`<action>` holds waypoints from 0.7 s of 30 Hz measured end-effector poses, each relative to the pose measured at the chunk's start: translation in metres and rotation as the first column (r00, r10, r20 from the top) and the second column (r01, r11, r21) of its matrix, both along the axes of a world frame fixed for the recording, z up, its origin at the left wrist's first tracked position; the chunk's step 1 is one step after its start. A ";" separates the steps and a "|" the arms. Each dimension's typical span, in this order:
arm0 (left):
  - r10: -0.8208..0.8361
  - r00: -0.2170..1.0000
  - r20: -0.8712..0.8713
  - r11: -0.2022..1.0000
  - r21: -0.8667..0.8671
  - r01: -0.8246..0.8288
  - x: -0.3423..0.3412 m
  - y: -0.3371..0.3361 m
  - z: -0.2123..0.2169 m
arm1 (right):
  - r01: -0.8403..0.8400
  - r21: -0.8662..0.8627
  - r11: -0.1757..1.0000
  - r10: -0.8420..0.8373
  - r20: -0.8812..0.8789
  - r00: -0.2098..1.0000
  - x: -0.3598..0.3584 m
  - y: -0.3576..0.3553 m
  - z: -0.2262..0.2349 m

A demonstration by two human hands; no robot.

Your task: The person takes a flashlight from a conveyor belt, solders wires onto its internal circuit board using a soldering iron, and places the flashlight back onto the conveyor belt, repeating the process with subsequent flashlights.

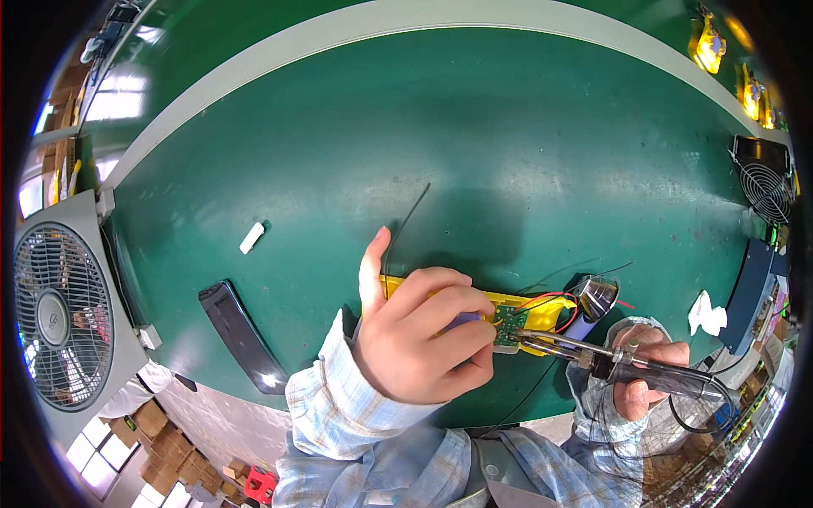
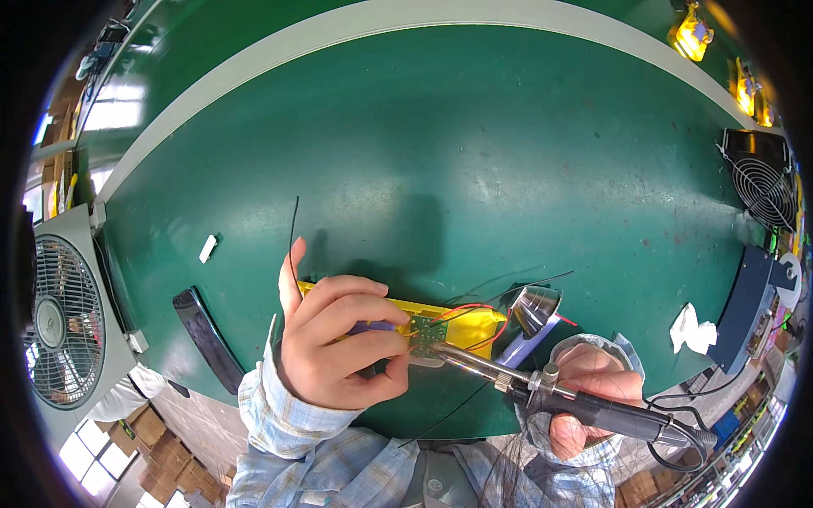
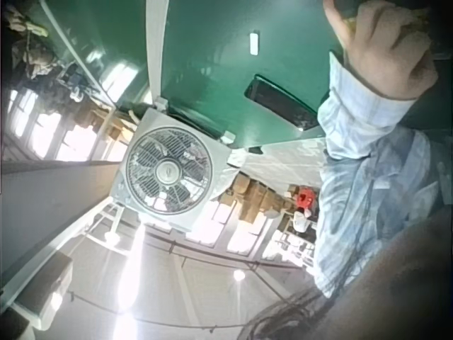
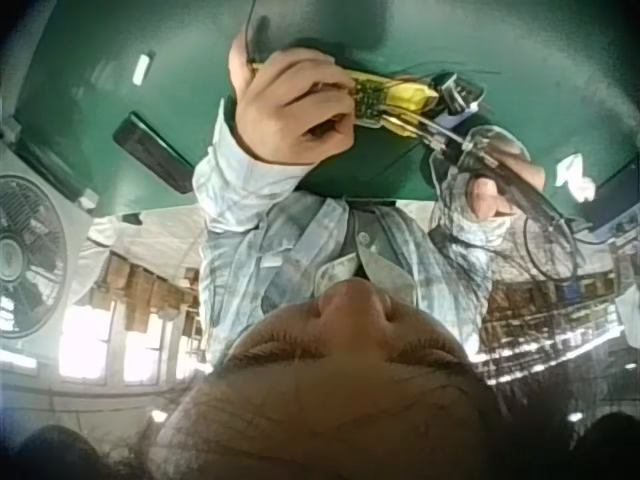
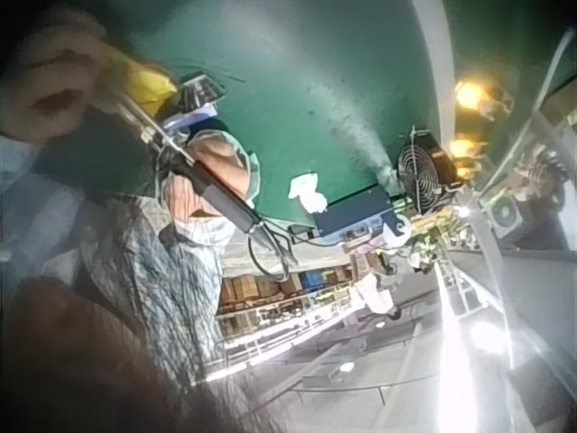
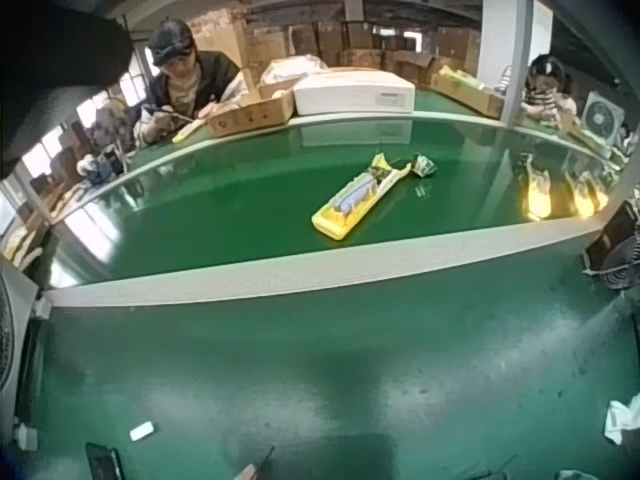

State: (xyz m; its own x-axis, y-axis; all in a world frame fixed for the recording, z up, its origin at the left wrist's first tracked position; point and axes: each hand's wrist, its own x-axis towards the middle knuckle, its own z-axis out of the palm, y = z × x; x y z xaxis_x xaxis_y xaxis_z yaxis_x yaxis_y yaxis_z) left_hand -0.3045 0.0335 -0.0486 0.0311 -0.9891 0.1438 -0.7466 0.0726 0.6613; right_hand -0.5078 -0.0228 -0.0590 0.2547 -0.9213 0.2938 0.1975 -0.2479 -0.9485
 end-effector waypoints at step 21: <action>-0.023 1.000 0.011 1.000 0.001 0.023 0.002 -0.001 -0.002 | 0.101 0.033 0.994 -0.099 -0.070 0.993 0.008 0.002 0.002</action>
State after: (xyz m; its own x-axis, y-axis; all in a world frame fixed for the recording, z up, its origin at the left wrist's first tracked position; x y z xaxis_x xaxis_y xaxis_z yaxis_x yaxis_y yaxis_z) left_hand -0.3025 0.0325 -0.0510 0.0065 -0.9896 0.1436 -0.7522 0.0898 0.6528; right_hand -0.5002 -0.0211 -0.0566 0.1789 -0.9529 0.2451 0.1082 -0.2285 -0.9675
